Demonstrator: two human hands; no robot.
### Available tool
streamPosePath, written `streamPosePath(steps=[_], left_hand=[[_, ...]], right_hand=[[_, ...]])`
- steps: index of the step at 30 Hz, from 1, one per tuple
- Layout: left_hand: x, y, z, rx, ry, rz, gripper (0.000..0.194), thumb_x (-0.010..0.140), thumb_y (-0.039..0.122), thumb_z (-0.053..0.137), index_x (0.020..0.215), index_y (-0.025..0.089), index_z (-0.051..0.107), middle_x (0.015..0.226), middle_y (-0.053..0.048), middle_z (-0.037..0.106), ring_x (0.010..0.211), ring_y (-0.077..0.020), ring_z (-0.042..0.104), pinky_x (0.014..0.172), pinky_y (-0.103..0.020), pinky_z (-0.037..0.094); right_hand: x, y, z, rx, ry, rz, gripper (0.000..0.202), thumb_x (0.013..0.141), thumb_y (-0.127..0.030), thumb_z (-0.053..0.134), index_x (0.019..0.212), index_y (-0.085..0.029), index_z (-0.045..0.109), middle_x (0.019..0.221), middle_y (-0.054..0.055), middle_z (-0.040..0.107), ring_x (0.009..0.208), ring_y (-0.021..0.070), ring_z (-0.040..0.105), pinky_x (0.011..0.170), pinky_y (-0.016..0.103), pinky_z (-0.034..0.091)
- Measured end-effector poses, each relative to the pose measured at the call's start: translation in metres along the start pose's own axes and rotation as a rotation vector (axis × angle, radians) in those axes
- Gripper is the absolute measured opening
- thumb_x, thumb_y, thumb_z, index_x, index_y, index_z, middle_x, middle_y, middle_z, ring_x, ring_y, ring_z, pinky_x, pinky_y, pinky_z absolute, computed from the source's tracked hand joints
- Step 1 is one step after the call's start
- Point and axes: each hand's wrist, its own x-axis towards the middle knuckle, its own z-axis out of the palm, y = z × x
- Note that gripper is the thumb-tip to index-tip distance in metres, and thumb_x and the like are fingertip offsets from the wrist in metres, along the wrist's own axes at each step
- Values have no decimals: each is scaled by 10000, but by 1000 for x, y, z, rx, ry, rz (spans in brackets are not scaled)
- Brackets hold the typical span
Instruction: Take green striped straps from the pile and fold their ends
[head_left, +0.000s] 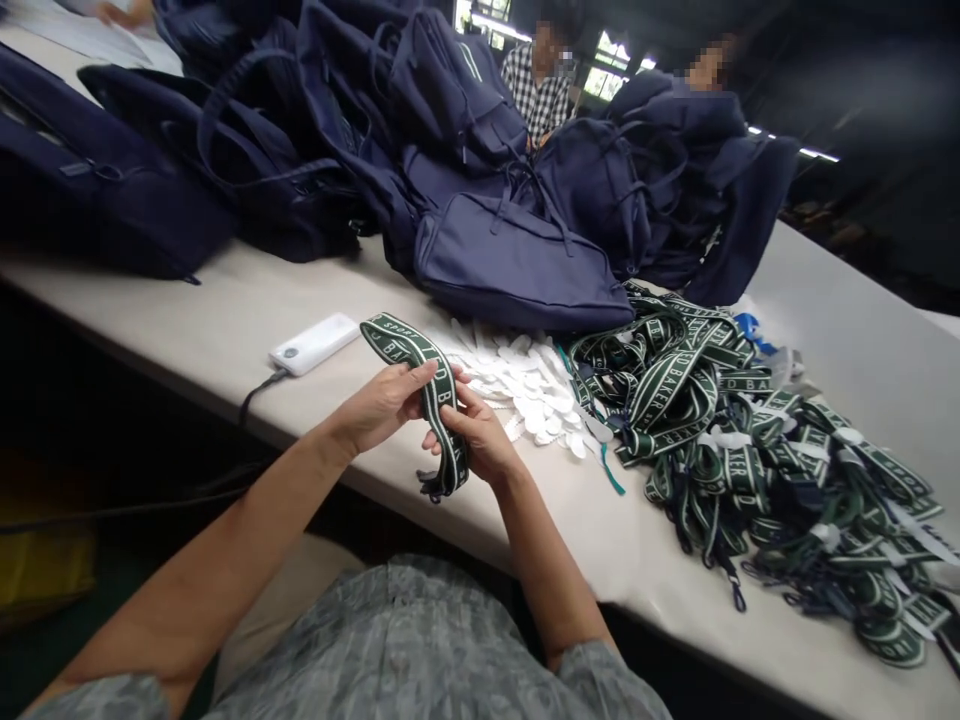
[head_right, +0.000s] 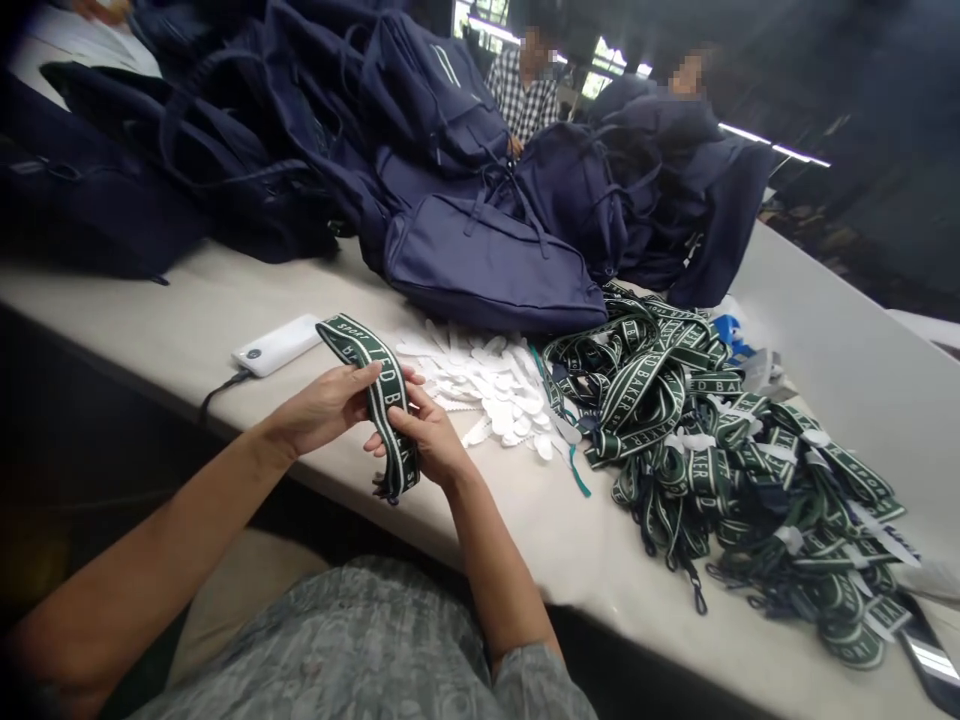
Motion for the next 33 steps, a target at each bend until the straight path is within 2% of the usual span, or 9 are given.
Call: streamPosePath(steps=[3, 7, 10, 14, 17, 21, 25, 29, 33], left_hand=[[10, -4, -1, -74, 161, 55, 332, 913, 354, 557, 1067, 94, 696, 970, -176, 744, 706, -242, 715, 574, -307, 572], [19, -2, -4, -210, 315, 191, 216, 886, 244, 594, 1003, 87, 686, 1026, -181, 739, 1005, -263, 696, 934, -365, 540], [18, 5, -4, -244, 380, 191, 198, 882, 185, 586, 1043, 105, 668, 963, -128, 736, 894, -239, 719, 863, -373, 577], [10, 15, -2, -241, 398, 186, 202, 891, 178, 575, 1071, 126, 651, 839, -68, 684, 695, -170, 686, 633, -265, 585], [3, 20, 2, -253, 391, 174, 202, 913, 193, 554, 1092, 148, 635, 796, -50, 654, 616, -138, 643, 590, -250, 571], [-8, 28, 10, -448, 405, -40, 192, 970, 200, 454, 990, 129, 632, 694, -28, 610, 495, -95, 590, 495, -208, 546], [-21, 39, 17, -834, 369, -244, 304, 1022, 206, 297, 919, 131, 574, 567, 19, 526, 353, -37, 489, 358, -122, 443], [-32, 44, 16, -1027, 319, -193, 299, 1040, 264, 258, 969, 152, 526, 536, 43, 512, 324, -31, 486, 333, -112, 420], [-37, 43, 17, -983, 298, -27, 354, 1044, 270, 199, 933, 152, 514, 559, 36, 525, 380, -49, 528, 383, -136, 464]], right_hand=[[-4, 7, -4, 38, 45, 61, 590, 798, -382, 755, 1305, -208, 506, 912, 36, 721, 689, 147, 715, 614, 223, 597], [-10, 16, -9, 54, 54, 174, 491, 761, -469, 779, 1061, -113, 621, 877, 102, 742, 726, 168, 714, 691, 266, 594], [-18, 23, -6, 47, 13, 187, 485, 743, -491, 785, 1004, -108, 640, 845, 100, 745, 720, 177, 712, 698, 277, 579], [-34, 38, 7, 71, -70, 212, 532, 771, -525, 742, 1086, -112, 629, 759, 91, 732, 644, 185, 698, 604, 267, 550], [-45, 48, 17, 55, -10, 211, 468, 806, -520, 702, 1053, -131, 621, 700, 69, 708, 562, 167, 658, 547, 254, 511], [-51, 39, 22, -424, 188, -7, 240, 877, -410, 644, 842, -176, 686, 700, 36, 691, 627, 158, 624, 623, 268, 488], [-53, 6, 21, -864, 147, -265, 199, 911, -307, 614, 1065, -247, 725, 896, 45, 734, 791, 198, 664, 759, 316, 505], [-53, -22, 20, -1176, 101, -528, 294, 960, -180, 489, 1161, -249, 692, 1047, 74, 728, 942, 213, 662, 845, 341, 498], [-49, -31, 20, -1331, 185, -752, 341, 944, -94, 464, 1145, -245, 695, 1043, 65, 731, 944, 192, 653, 868, 336, 498]])
